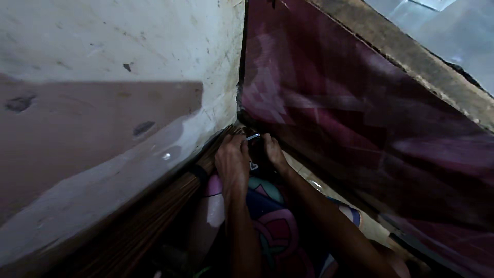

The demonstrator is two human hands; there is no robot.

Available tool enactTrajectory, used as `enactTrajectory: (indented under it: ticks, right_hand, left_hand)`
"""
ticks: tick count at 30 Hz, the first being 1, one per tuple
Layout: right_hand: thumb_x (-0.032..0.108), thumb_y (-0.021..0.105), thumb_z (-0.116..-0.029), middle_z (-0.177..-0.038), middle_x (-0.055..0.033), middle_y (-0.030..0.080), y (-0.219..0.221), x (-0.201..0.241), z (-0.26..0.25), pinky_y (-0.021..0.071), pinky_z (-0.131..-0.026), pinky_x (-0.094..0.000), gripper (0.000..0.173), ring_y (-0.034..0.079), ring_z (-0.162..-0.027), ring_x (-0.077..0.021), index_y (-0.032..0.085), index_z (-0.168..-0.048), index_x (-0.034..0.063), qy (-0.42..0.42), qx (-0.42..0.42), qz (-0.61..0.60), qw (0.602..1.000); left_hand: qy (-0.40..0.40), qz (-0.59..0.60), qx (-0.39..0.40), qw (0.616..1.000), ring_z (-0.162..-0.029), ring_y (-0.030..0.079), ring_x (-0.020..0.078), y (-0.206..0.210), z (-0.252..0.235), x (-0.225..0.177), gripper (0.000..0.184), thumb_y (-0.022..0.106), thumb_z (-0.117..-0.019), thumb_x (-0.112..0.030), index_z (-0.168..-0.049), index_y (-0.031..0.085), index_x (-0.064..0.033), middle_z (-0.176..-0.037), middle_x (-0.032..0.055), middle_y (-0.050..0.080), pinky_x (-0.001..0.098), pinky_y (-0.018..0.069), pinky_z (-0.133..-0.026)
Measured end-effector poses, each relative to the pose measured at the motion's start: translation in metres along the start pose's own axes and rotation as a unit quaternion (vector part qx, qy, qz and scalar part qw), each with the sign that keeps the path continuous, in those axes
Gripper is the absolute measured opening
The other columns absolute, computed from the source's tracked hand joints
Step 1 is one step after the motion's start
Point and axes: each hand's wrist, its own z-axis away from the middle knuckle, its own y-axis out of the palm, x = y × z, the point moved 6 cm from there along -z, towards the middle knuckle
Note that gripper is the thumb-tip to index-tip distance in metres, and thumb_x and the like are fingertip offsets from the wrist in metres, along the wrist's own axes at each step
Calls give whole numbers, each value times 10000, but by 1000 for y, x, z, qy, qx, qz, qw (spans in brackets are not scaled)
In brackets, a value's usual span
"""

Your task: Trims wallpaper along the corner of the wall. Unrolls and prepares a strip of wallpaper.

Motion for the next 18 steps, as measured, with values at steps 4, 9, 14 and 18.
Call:
enactTrajectory:
  ticks: [4,9,14,18]
  right_hand:
    - [326,249,-1138,-792,-45,617,0,3,3,485,-698,-325,545,562,-708,-127,685,-995,33,9,-1,2,1000]
    - [317,255,-1137,-799,-45,631,0,2,2,494,-705,-323,537,579,-719,-122,683,-986,30,4,-5,1,1000]
    - [334,261,-1138,-852,-85,648,1,0,2,509,-747,-363,544,597,-766,-159,687,-1040,10,2,-3,10,1000]
    - [331,266,-1137,-836,-88,636,0,0,0,503,-744,-366,548,589,-763,-165,690,-1003,11,-10,-4,21,1000]
  left_hand:
    - [5,-2,-5,1000,-874,711,327,-1,0,-1,113,687,-959,-87,-1018,775,-50,-999,155,725,527,564,-768]
    - [4,-6,-5,1000,-874,708,323,0,0,0,116,686,-962,-97,-1026,775,-57,-1004,150,723,518,563,-770]
    - [-3,-10,2,1000,-890,706,335,0,0,-1,121,686,-963,-95,-1034,773,-48,-1005,158,720,523,563,-781]
    - [-8,-8,11,1000,-911,705,340,0,0,-2,123,689,-960,-95,-1037,773,-49,-1009,165,724,541,555,-808]
